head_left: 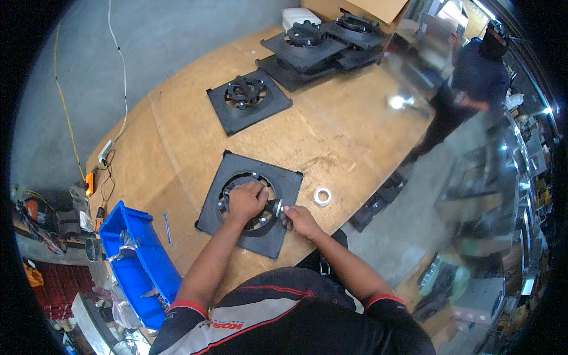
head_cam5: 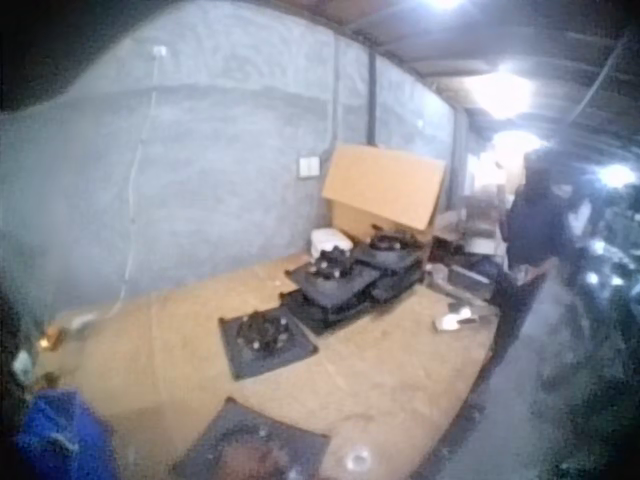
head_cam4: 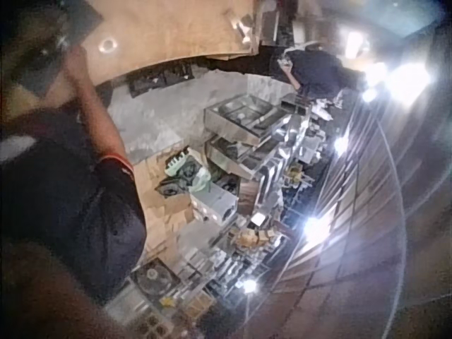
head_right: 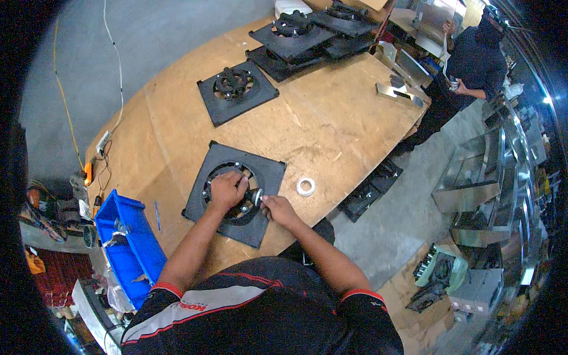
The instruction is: The person assembles a square fan unit by inserting brass fasteners into a black plastic frame and securing them with white tape. They repeat this process for multiple units, retrieving fasteners from a blue bin and applying tape to each assembly.
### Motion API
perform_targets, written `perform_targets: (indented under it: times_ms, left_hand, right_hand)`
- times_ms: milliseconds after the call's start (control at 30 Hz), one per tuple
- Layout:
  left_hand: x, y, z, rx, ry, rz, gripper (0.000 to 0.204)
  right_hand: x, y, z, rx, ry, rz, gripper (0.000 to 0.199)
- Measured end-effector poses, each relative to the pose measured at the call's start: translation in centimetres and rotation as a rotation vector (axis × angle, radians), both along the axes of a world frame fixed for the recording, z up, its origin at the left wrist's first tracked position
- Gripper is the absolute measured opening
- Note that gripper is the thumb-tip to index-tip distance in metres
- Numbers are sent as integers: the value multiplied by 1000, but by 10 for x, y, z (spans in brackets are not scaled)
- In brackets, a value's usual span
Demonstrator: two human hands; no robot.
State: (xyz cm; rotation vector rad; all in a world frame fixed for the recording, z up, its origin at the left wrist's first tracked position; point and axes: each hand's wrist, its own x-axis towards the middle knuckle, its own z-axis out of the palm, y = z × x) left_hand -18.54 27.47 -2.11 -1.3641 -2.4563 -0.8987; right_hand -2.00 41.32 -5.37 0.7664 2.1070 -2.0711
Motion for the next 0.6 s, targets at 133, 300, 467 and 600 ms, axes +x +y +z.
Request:
perform_targets:
  times_ms: [133, 300, 467, 600]
  left_hand:
    - [0, -2, -1, 34, 14, -11, 20]
    - [-1, -2, -4, 21, 33, -4, 20]
    - [1, -1, 1, 53, 14, -6, 20]
    - [1, 0, 1, 73, 32, -19, 19]
  right_hand:
    - [-4, 3, 9, -218, -168, -14, 35]
    - [11, -7, 23, 889, 274, 75, 31]
    - [2, -5, 10, 434, 93, 64, 32]
    - [-2, 0, -1, 208, 16, 42, 34]
